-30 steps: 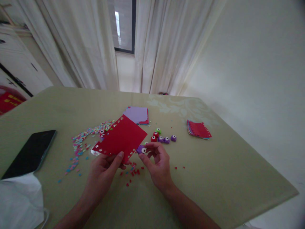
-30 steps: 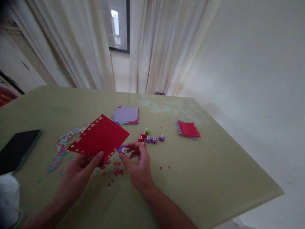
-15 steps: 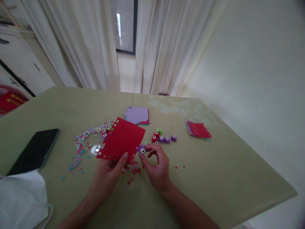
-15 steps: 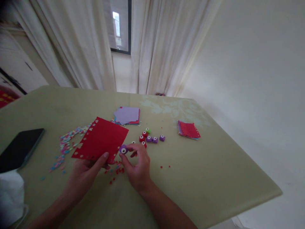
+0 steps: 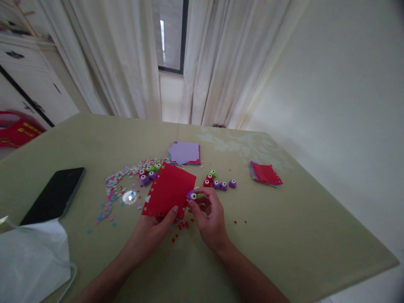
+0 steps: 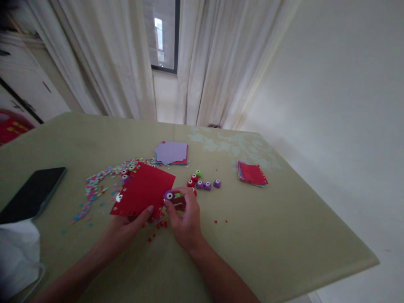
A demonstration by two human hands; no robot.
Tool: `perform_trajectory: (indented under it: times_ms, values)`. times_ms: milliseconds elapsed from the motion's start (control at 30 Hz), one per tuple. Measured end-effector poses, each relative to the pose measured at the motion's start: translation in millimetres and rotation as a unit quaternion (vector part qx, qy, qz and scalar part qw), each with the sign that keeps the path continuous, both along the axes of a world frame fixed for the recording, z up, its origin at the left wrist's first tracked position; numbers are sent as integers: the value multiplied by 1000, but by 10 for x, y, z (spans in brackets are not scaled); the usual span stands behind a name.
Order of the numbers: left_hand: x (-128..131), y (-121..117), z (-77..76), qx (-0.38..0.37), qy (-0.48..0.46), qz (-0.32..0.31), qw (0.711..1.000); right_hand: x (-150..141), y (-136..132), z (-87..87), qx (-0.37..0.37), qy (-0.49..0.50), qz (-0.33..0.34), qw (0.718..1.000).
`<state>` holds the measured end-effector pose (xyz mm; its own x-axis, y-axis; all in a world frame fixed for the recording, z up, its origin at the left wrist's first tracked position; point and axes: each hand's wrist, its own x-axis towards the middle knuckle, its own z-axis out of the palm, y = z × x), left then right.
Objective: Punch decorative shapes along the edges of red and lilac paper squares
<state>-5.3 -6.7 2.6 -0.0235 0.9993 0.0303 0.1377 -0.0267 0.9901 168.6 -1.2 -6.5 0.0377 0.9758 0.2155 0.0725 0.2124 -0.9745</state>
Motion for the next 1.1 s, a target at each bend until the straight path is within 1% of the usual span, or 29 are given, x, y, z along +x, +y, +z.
perform_trajectory:
  times_ms: [133,233,333,400,500,600,733,800,900,1000,1100]
  values:
    - [-14,-3,-56,-3,23,-15,1000,-23,22,-3,-80,105,45,990]
    - [-25,4,-72,1,31,-16,999,-41,50,-18,-151,178,67,970]
    - [-27,18,-73,0,30,-15,999,-54,79,-59,-207,241,68,946]
    - [-29,31,-78,5,24,-11,1000,-53,92,-79,-242,270,71,929]
    - [-39,49,-92,7,27,-12,1000,-35,92,-64,-280,272,104,915]
    - [-47,59,-81,6,26,-12,1000,-14,78,-24,-284,252,137,915]
    - [-37,53,5,0,-9,-5,1000,-14,67,-17,-278,247,134,919]
    - [-27,47,59,-15,-28,0,1000,-18,67,-35,-276,242,136,920]
    - [-21,41,101,-50,-60,-18,997,-23,71,-63,-269,233,152,922]
    - [-33,44,72,-50,-83,-25,995,-29,77,-69,-264,239,150,922]
    - [-56,53,3,-28,-59,-27,998,-39,83,-55,-267,254,125,921]
